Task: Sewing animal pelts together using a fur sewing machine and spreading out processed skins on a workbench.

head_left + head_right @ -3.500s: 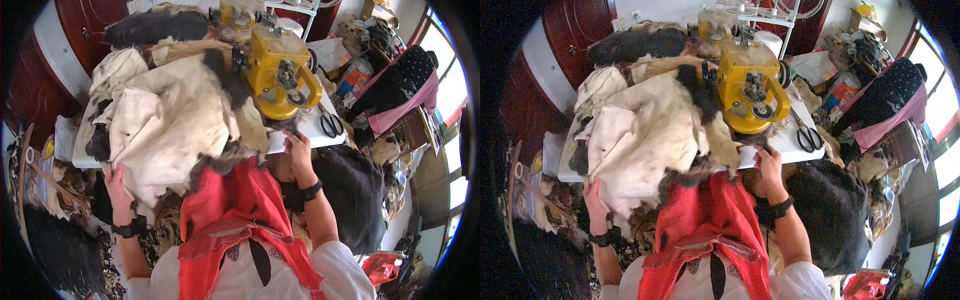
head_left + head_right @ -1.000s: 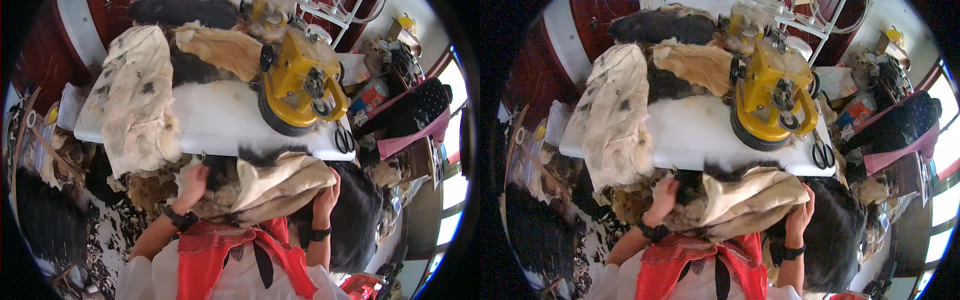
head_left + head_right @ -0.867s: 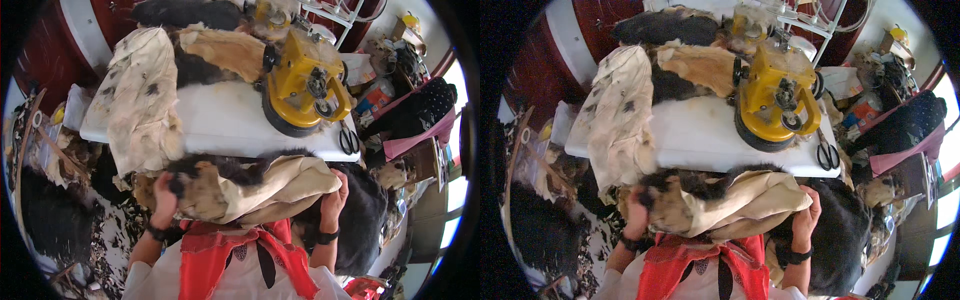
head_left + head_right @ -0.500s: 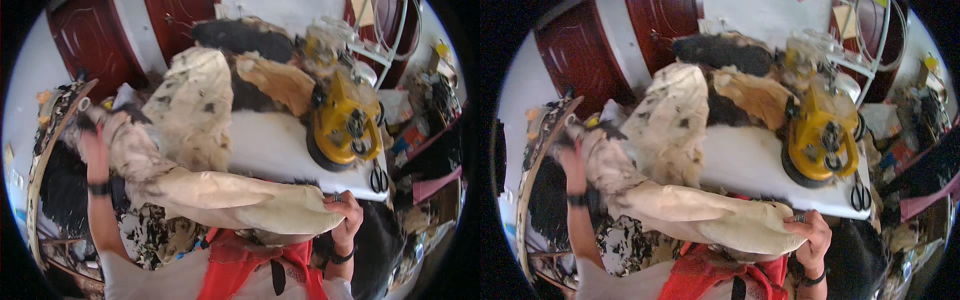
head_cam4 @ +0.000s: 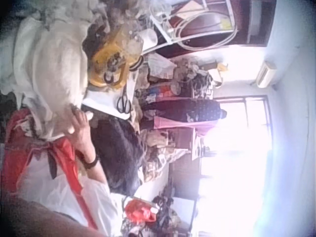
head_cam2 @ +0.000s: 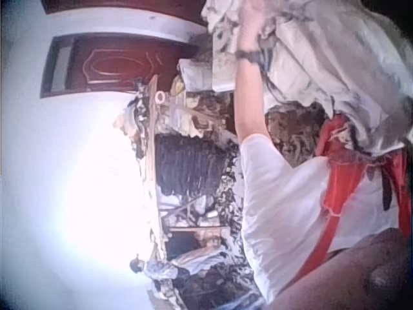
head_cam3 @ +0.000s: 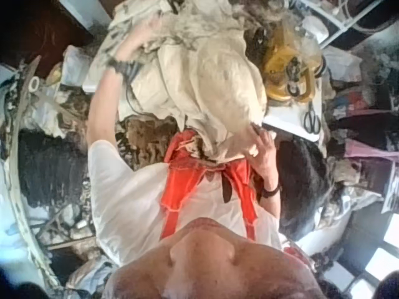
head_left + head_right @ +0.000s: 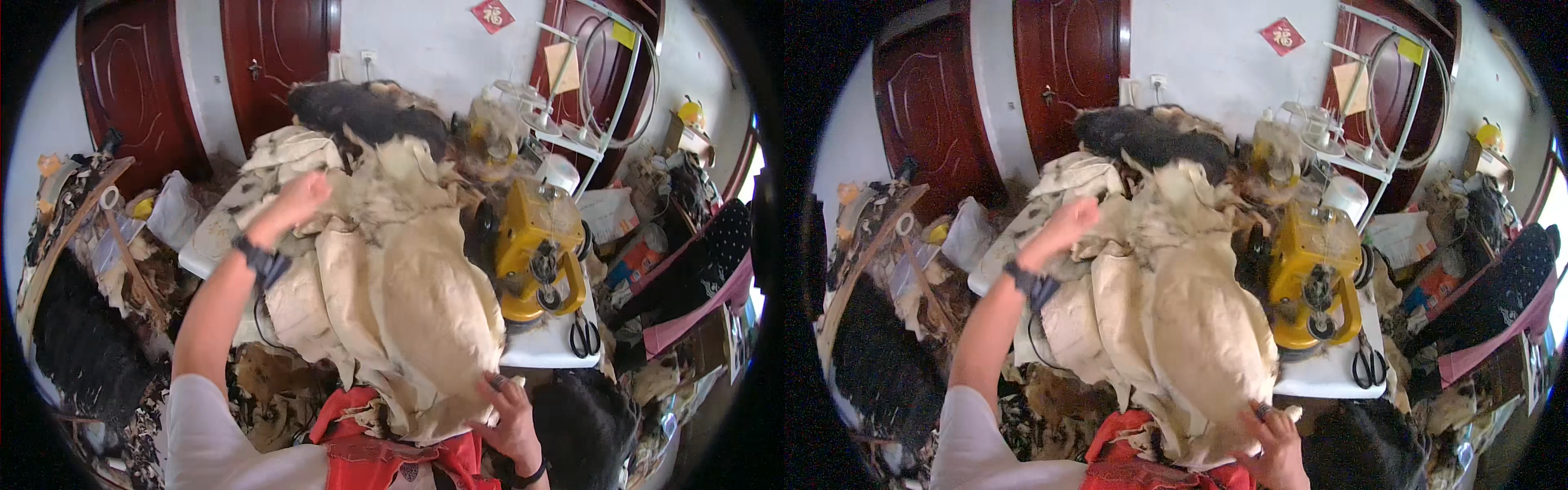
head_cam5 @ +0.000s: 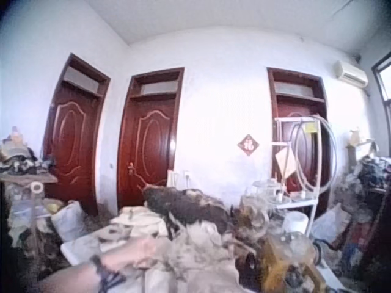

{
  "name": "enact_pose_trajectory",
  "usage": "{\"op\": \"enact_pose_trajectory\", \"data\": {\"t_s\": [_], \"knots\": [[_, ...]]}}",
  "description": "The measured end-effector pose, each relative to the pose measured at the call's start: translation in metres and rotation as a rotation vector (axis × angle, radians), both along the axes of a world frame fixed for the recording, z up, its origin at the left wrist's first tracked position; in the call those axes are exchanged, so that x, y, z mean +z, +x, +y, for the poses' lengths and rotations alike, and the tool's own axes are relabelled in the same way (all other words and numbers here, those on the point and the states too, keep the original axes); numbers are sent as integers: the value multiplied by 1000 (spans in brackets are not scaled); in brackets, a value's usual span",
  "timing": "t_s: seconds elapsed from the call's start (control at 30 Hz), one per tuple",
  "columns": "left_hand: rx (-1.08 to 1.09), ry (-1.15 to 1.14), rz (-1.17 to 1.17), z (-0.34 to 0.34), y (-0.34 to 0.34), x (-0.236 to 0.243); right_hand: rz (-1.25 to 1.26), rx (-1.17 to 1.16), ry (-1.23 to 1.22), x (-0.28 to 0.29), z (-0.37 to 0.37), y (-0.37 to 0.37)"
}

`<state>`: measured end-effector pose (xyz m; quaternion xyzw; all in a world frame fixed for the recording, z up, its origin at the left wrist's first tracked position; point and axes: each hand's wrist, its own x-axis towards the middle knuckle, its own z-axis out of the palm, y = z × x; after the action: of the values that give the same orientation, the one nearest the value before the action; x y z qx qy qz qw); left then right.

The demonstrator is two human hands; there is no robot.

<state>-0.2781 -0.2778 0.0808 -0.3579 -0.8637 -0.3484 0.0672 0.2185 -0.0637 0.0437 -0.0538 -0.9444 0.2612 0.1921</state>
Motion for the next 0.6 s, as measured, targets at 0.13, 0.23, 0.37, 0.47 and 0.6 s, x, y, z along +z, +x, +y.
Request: {"op": "enact_pose_trajectory", "data": {"t_s": [0.13,0.23,0.37,0.47,0.6], "knots": [[130,24,165,-25,75,-110,61,-78,67,-24,39,-5],[272,-177,96,-31,94,-127,31,-107,55,-45,48,-36],[329,-229,85,-59,96,-128,-103,-98,272,-68,38,-72],[284,-150,-229,-96,100,-99,-222,-102,350,-74,33,-67],[347,-319,-260,-119,98,-104,-232,-20,363,-63,18,-42]]}}
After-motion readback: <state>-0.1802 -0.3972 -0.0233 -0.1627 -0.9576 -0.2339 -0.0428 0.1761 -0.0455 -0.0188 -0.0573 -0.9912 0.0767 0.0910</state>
